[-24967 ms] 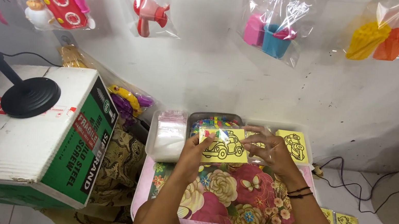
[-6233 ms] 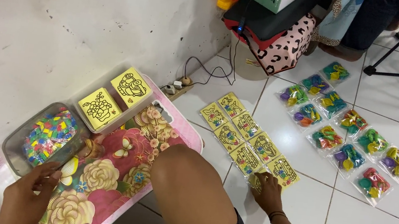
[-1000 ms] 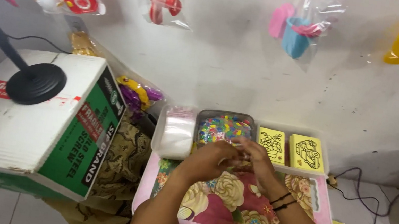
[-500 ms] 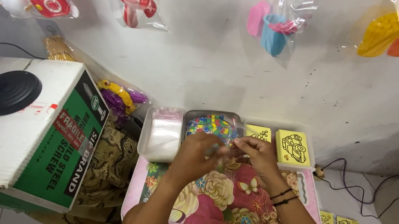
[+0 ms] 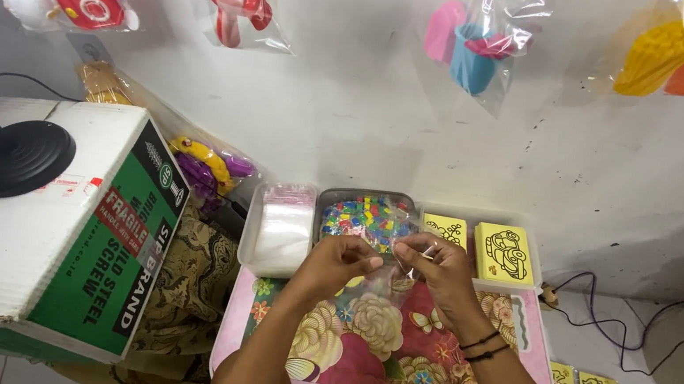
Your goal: The person sits on the floor and packs small yellow stickers with cartoon designs into clear plastic bags. They pick up a sticker, place it into a bag, and then set the packaged item aside on the floor. This process is repeated for multiple stickers.
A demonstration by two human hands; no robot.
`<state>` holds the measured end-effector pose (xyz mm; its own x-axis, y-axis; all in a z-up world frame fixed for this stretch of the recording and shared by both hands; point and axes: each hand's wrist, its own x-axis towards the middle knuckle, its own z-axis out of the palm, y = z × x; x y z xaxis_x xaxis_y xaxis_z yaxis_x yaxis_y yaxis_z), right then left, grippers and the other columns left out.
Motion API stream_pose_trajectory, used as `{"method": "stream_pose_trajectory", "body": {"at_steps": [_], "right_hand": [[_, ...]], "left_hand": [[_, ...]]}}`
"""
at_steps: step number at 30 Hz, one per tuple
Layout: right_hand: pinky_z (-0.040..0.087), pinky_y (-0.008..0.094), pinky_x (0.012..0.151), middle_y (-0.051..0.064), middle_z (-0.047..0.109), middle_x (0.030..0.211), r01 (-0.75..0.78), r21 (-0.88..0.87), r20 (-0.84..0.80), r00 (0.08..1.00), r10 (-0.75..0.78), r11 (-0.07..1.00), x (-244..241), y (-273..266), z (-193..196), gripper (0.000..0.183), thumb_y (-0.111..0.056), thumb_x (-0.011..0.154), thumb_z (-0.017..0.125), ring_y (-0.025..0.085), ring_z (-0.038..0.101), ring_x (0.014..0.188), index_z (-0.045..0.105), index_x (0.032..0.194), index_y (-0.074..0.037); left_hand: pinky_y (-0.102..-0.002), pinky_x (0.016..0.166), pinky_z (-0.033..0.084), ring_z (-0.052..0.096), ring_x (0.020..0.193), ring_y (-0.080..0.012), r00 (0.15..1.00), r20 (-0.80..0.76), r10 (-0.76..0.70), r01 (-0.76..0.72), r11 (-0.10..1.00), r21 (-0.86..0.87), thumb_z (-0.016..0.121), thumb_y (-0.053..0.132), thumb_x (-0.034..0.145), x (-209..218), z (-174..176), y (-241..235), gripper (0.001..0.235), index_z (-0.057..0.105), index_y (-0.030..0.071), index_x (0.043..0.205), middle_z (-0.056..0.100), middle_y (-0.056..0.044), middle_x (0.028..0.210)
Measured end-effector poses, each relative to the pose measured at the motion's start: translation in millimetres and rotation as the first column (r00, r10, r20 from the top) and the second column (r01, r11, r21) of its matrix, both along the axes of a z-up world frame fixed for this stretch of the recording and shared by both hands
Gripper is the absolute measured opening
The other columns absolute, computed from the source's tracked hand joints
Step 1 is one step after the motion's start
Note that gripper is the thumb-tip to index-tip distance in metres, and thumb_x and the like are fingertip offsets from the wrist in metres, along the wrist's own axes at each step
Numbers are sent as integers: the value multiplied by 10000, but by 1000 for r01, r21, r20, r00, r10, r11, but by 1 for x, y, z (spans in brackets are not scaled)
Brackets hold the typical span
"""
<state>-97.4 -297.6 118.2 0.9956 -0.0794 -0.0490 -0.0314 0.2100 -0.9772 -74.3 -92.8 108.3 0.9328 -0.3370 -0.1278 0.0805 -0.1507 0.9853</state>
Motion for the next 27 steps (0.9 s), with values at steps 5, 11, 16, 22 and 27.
{"method": "stream_pose_trajectory", "body": {"at_steps": [5,11,16,22,27], "right_hand": [[636,336,655,135,736,913,47,21,6,999,-48,999,2,-3,5,247,-110,906,747,180,721,741,721,1128,-7],[646,397,667,169,721,929,106,38,76,991,-108,994,-3,-6,17,184,-142,984,648,256,741,743,725,1040,15],[647,431,682,178,706,953,92,66,113,989,-100,994,-3,-14,11,224,-154,999,612,300,751,790,722,996,41],[632,433,716,199,680,1052,-31,-78,197,979,46,996,-3,-18,13,346,-244,987,615,272,718,846,747,880,57],[538,453,905,206,692,1053,-160,-351,327,902,281,923,2,-21,0,347,-270,981,603,304,668,1059,828,940,-8]], "left_hand": [[-269,637,507,638,689,-158,996,80,51,-53,999,14,792,113,877,-3,1,-2,126,788,5,941,706,-115,728],[-313,638,520,696,671,-209,993,104,47,-53,997,55,787,156,901,-4,11,-2,172,767,-14,905,721,-155,706],[-296,618,500,685,639,-185,991,128,36,-47,995,86,768,171,922,-6,18,-1,197,743,-10,848,717,-139,662],[-350,671,511,688,666,-218,991,131,-26,13,995,99,758,147,924,-14,38,2,225,721,-61,846,712,-168,674],[-350,648,489,688,638,-226,988,142,-60,41,991,128,765,179,923,-16,41,4,266,708,-45,792,706,-168,639]]}}
